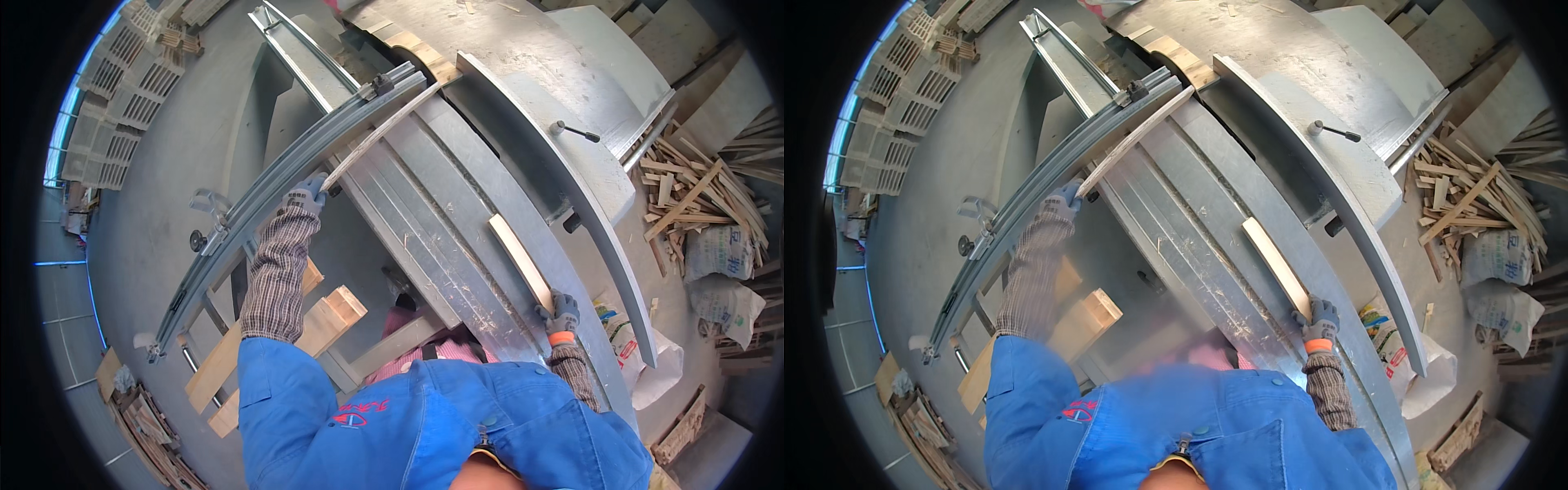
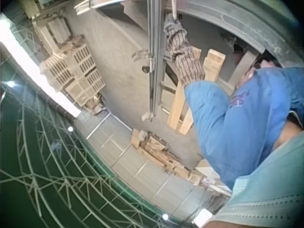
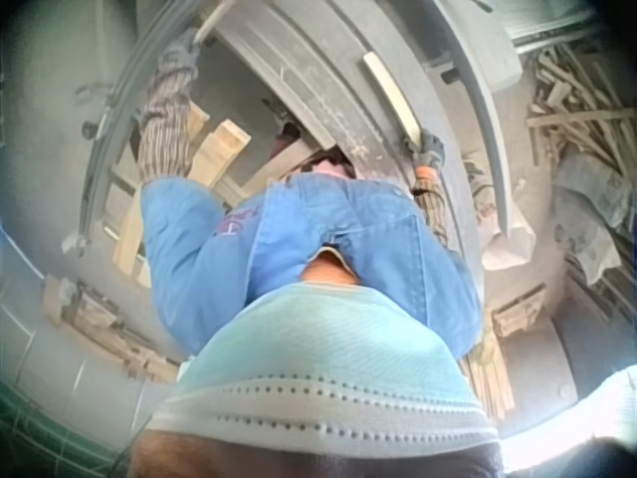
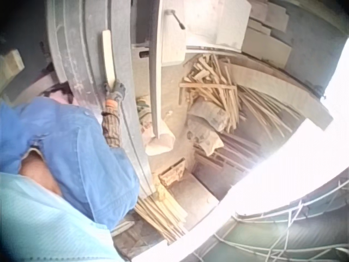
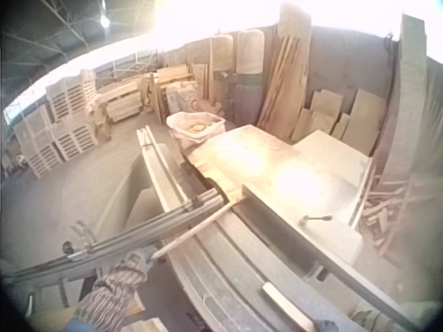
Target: The person uses a push stick to feed wooden planks through a table saw, cutting them into smaller pieces. The cut pieces are collected and placed into a bag. The person also moves around the workshop to retrieve and position additional planks.
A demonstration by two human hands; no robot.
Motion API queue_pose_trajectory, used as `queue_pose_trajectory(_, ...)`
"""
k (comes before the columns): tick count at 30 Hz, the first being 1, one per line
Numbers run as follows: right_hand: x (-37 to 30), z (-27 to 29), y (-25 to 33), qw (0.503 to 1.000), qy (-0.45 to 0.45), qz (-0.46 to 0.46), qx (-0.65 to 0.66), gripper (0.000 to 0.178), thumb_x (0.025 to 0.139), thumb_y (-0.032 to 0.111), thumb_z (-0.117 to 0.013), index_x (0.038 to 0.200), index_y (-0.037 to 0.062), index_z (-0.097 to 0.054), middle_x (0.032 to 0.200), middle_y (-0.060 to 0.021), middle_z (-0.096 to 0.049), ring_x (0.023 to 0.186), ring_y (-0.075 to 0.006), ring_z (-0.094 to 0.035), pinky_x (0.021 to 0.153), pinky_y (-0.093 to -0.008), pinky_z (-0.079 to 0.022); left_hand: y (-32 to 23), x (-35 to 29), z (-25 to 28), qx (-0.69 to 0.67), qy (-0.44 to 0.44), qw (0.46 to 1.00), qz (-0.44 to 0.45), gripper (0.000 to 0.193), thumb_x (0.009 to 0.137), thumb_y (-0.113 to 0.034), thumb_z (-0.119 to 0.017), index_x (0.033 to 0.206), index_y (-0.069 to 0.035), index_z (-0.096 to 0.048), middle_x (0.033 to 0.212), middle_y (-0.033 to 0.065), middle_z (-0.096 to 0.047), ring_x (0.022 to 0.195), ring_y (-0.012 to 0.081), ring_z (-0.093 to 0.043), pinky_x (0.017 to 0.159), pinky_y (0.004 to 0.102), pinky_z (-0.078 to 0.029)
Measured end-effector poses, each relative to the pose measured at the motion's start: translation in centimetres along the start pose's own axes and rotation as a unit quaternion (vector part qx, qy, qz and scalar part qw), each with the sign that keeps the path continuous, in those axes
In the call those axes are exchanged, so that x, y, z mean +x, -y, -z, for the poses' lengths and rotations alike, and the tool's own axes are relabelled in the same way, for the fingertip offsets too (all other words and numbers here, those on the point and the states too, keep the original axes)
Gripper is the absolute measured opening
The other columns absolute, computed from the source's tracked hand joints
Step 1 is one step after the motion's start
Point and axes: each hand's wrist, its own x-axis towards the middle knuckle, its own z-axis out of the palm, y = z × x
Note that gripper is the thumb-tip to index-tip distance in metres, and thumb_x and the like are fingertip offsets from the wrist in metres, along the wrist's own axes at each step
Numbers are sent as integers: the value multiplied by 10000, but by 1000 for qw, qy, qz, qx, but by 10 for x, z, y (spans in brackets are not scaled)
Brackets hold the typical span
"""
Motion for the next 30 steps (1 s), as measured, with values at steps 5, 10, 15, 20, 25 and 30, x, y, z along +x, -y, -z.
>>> queue_pose_trajectory(5, 3, 10, -1, 986, 18, -8, 168, 559, 747, 355, -834, 1188, 54, -669, 1122, -165, -646, 1045, -335, -605, 915, -434, -494, 8, -5, -45, 2, -106, 987, -123, 478, 934, -243, -611, 1399, -228, -502, 1346, 45, -595, 1203, 303, -583, 1003, 465, -511)
queue_pose_trajectory(10, 10, 10, -5, 896, 137, -121, 404, 509, 795, 328, -789, 1187, 46, -630, 1016, -90, -659, 898, -225, -643, 754, -357, -524, -42, -12, -59, 43, -67, 984, -157, 590, 882, -253, -676, 1436, -246, -474, 1344, 59, -574, 1261, 283, -541, 1007, 464, -509)
queue_pose_trajectory(15, 34, 36, 38, 793, 225, -255, 506, 467, 876, 308, -664, 1256, 67, -541, 964, -49, -661, 707, -143, -632, 600, -292, -499, -100, -14, -46, 53, -24, 987, -151, 589, 901, -339, -688, 1441, -244, -472, 1397, 42, -506, 1297, 278, -497, 1070, 457, -451)
queue_pose_trajectory(20, 77, 31, 64, 836, 174, -142, 501, 551, 921, 270, -620, 1424, 101, -473, 877, -40, -605, 637, -117, -571, 558, -271, -467, -148, -1, -32, 36, 0, 993, -114, 649, 904, -433, -671, 1482, -251, -438, 1496, 65, -443, 1362, 294, -441, 1120, 453, -404)
queue_pose_trajectory(25, 119, 24, 90, 806, 145, -103, 564, 569, 947, 253, -625, 1479, 127, -466, 884, -21, -597, 617, -100, -539, 538, -257, -446, -178, 13, -29, 44, -39, 994, -89, 707, 901, -485, -662, 1507, -243, -390, 1519, 57, -404, 1393, 281, -403, 1138, 479, -373)
queue_pose_trajectory(30, 144, 42, 116, 815, 165, -110, 545, 589, 925, 279, -613, 1487, 159, -486, 846, -12, -580, 608, -91, -521, 541, -261, -439, -187, 34, -26, 60, -33, 994, -90, 614, 935, -414, -636, 1480, -233, -421, 1509, 52, -406, 1379, 281, -404, 1129, 458, -382)
